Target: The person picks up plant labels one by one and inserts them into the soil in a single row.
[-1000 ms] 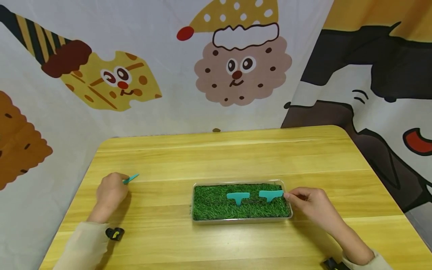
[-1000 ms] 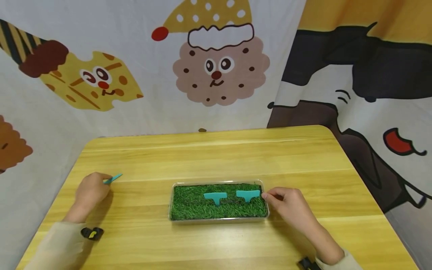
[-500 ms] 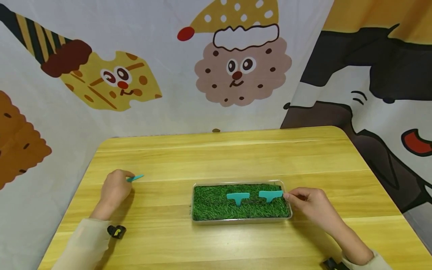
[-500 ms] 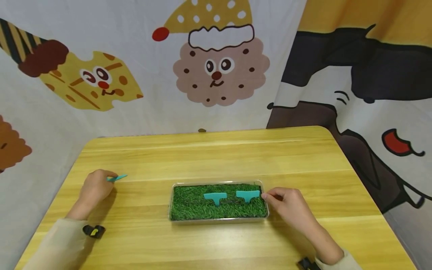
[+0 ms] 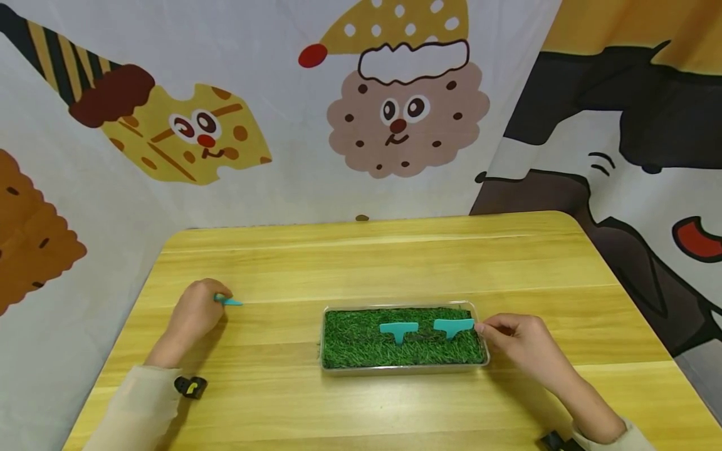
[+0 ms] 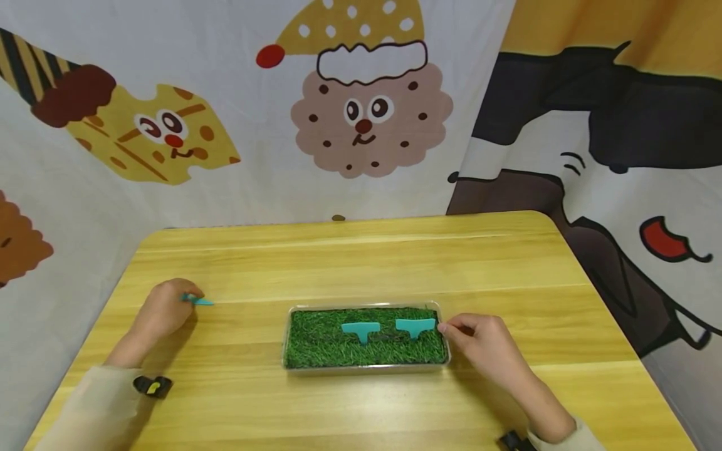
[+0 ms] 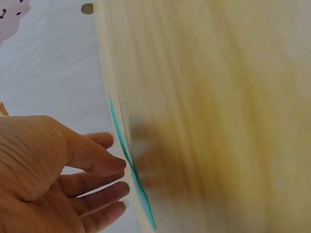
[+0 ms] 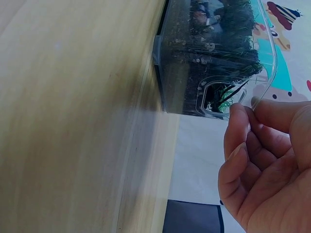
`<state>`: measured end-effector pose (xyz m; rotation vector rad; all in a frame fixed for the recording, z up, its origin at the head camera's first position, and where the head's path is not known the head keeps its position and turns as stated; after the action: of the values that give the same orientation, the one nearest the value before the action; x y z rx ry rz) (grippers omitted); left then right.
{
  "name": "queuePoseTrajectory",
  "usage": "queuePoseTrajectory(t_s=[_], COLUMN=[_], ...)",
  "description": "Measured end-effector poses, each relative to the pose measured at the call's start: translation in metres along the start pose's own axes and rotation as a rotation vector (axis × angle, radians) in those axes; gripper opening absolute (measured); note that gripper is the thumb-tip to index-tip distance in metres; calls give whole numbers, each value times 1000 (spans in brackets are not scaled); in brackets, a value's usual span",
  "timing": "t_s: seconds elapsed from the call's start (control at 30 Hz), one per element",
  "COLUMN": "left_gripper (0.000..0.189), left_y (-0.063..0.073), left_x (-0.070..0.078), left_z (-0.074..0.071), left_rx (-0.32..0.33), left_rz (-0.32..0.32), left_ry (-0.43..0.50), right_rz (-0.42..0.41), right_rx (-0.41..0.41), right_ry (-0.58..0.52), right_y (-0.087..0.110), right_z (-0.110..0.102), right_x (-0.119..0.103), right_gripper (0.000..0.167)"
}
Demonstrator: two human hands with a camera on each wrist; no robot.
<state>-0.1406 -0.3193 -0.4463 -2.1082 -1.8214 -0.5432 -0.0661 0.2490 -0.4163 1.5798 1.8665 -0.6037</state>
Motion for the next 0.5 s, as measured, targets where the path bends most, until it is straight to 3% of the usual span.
queuePoseTrajectory(t_s=[0.13,0.23,0.4,0.5], left_gripper=[25,30,41,44], left_y=[2,4,8,10], left_x=[0,-2,-9,-14], left_z=[-5,-10,-16,-18], left_rx=[86,127,109,78], left_rz=[-52,-129,-275,-331], left_ry=[-19,-21,-12,-1], right_rz=[4,4,2,0], right_rx=[0,0,1,-1], right_ry=[-2,-5,0,4], right_y=[0,0,0,0], right_z=[0,0,-1,-1], right_x=[0,-1,-1,-1], right_gripper=[10,11,11,11])
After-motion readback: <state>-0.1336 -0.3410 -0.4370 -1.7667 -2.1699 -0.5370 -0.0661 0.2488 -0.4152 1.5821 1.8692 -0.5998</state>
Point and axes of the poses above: each hand's wrist, its own y-axis away from the middle knuckle, its own z-axis out of the palm, x = y × z, the point moved 2 cm from there along -y, towards the middle knuckle, and after that the axes turned 5 degrees about -x, right-handed, at the moved point
